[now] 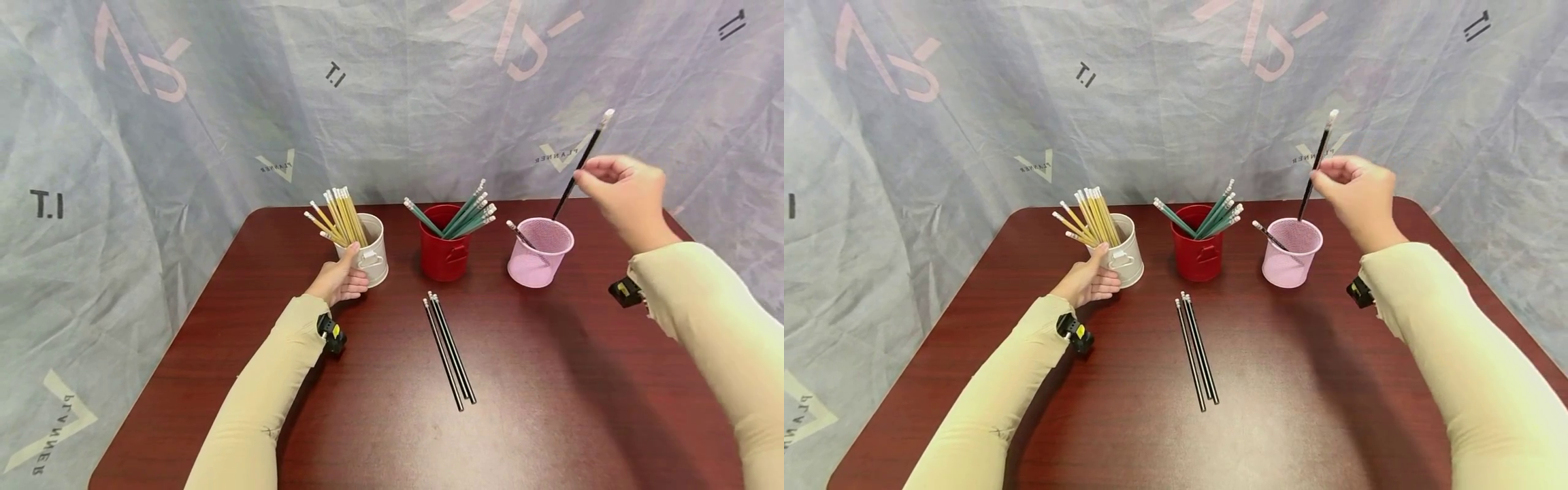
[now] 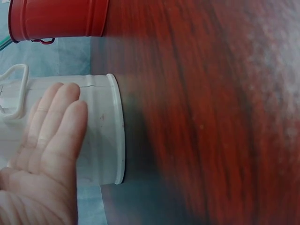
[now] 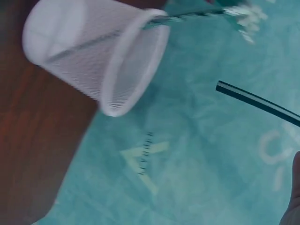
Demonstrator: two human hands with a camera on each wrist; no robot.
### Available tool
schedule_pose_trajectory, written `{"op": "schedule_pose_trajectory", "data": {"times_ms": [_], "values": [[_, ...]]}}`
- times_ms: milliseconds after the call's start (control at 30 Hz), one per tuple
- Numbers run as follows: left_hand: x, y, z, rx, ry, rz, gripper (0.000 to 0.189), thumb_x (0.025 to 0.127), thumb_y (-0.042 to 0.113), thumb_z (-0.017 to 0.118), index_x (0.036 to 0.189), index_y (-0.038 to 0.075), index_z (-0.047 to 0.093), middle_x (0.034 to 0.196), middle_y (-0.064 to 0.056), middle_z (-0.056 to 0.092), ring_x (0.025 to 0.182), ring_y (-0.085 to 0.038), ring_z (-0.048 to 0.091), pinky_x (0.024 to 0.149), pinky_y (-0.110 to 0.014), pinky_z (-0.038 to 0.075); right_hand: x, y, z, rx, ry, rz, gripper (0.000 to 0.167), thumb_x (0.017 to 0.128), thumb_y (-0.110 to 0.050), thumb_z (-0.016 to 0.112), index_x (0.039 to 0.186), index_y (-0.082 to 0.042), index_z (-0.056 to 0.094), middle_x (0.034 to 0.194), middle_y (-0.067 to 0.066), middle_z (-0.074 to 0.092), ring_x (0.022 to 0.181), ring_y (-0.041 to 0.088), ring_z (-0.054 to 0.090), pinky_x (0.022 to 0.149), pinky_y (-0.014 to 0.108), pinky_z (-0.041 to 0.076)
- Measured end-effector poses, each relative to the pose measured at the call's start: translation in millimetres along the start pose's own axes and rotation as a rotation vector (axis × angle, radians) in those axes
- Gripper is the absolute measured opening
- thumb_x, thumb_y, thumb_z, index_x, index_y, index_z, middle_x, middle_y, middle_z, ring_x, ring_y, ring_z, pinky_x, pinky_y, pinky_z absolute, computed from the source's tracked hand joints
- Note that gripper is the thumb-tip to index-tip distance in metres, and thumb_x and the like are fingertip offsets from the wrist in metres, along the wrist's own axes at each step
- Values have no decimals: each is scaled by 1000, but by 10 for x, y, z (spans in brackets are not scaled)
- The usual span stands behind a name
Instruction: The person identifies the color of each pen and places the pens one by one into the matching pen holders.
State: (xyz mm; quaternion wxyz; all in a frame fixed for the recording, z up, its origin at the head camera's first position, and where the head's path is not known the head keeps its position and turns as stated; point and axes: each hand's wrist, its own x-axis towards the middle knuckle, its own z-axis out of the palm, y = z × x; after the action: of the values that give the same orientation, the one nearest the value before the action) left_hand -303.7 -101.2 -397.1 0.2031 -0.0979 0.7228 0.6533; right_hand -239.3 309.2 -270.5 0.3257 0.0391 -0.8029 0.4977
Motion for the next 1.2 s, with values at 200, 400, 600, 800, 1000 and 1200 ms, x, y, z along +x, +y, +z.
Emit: {"op": "schedule_pose_trajectory", "data": {"times_ms": [200, 400, 600, 800, 1000, 1200], "values": [[14, -2, -3, -8, 13, -5, 84, 91, 62, 46, 121, -15, 55, 102, -21, 67, 83, -24, 69, 78, -36, 56, -149, 365, 119, -328, -174, -149, 14, 82, -7, 69, 88, 5, 72, 70, -11, 69, 63, -25, 44, 57, 5, 36], [32, -9, 21, -2, 13, -11, 83, 91, 63, 46, 120, -15, 56, 98, -18, 67, 85, -24, 69, 81, -37, 55, -245, 602, 156, -488, -359, -226, 10, 80, -2, 70, 88, 4, 72, 79, 17, 70, 63, -14, 47, 54, 11, 37], [28, -2, -6, -3, 23, -4, 83, 92, 62, 45, 121, -16, 54, 106, -22, 66, 91, -28, 69, 82, -37, 55, -243, 722, 256, -543, -495, -215, 9, 80, -2, 69, 87, 4, 71, 79, 17, 70, 71, 28, 64, 63, 34, 48], [26, -7, -5, 15, 3, 7, 87, 90, 65, 46, 120, -16, 55, 114, -26, 63, 95, -28, 68, 83, -37, 55, -235, 791, 283, -571, -545, -176, 12, 81, -3, 68, 88, 6, 71, 79, 17, 70, 74, 34, 65, 67, 43, 48], [48, -22, -24, 2, -23, 17, 91, 87, 68, 48, 117, -17, 56, 111, -27, 64, 94, -30, 68, 82, -38, 55, -212, 802, 295, -578, -554, -196, 12, 81, -4, 68, 87, 6, 72, 77, 16, 70, 73, 35, 64, 67, 45, 47], [50, -17, 1, 5, 22, -19, 83, 92, 62, 44, 121, -15, 55, 118, -26, 61, 96, -29, 67, 86, -38, 53, -262, 649, 316, -501, -341, -219, 12, 80, -2, 66, 88, 5, 72, 78, 17, 70, 65, 7, 60, 60, 26, 44]]}}
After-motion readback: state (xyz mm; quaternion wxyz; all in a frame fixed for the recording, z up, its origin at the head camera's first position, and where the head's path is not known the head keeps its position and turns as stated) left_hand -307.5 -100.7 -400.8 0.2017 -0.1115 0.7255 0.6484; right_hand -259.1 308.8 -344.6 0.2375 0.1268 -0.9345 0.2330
